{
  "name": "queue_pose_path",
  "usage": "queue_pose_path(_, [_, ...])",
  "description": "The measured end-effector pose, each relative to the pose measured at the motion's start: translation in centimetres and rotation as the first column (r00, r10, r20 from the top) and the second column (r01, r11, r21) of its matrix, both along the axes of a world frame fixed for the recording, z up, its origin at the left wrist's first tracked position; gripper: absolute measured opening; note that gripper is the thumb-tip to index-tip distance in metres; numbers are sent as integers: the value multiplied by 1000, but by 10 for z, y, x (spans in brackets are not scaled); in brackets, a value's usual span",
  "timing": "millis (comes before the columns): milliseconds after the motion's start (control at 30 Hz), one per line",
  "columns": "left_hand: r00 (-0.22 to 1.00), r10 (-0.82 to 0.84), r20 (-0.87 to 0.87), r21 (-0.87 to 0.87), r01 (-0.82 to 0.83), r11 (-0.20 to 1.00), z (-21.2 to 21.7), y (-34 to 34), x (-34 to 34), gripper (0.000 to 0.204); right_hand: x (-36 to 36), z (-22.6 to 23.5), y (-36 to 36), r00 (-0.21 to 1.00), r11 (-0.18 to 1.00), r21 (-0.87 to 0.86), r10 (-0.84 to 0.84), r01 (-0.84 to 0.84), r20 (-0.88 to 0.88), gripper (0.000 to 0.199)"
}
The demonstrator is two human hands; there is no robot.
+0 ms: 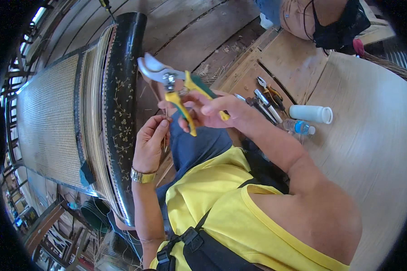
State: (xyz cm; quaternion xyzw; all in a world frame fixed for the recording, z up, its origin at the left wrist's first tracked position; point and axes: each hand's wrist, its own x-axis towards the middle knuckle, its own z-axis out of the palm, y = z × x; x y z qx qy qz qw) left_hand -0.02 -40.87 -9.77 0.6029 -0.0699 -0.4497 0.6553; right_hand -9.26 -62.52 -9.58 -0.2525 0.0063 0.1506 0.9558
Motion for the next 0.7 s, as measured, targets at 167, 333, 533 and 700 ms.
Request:
queue_pose_path(167, [999,-10,-34,206,17,978,7,22,-13,20,33,-10,-35,996,982,-166,-86,89,20,66])
queue_pose_path(333, [997,-42,69,160,31,987,-29,62,-29,21,48,-28,-99,957,897,-352,-291,268,-14,54])
queue_pose_path(533, [998,12,-56,205,0,979,-33,79,-34,18,45,-43,-114,890,803,-472,-449,364,-76,47])
queue_pose_path(700, [994,103,-38,134,-97,986,-51,64,-35,18,24,-61,-115,851,605,-722,-524,337,-42,45])
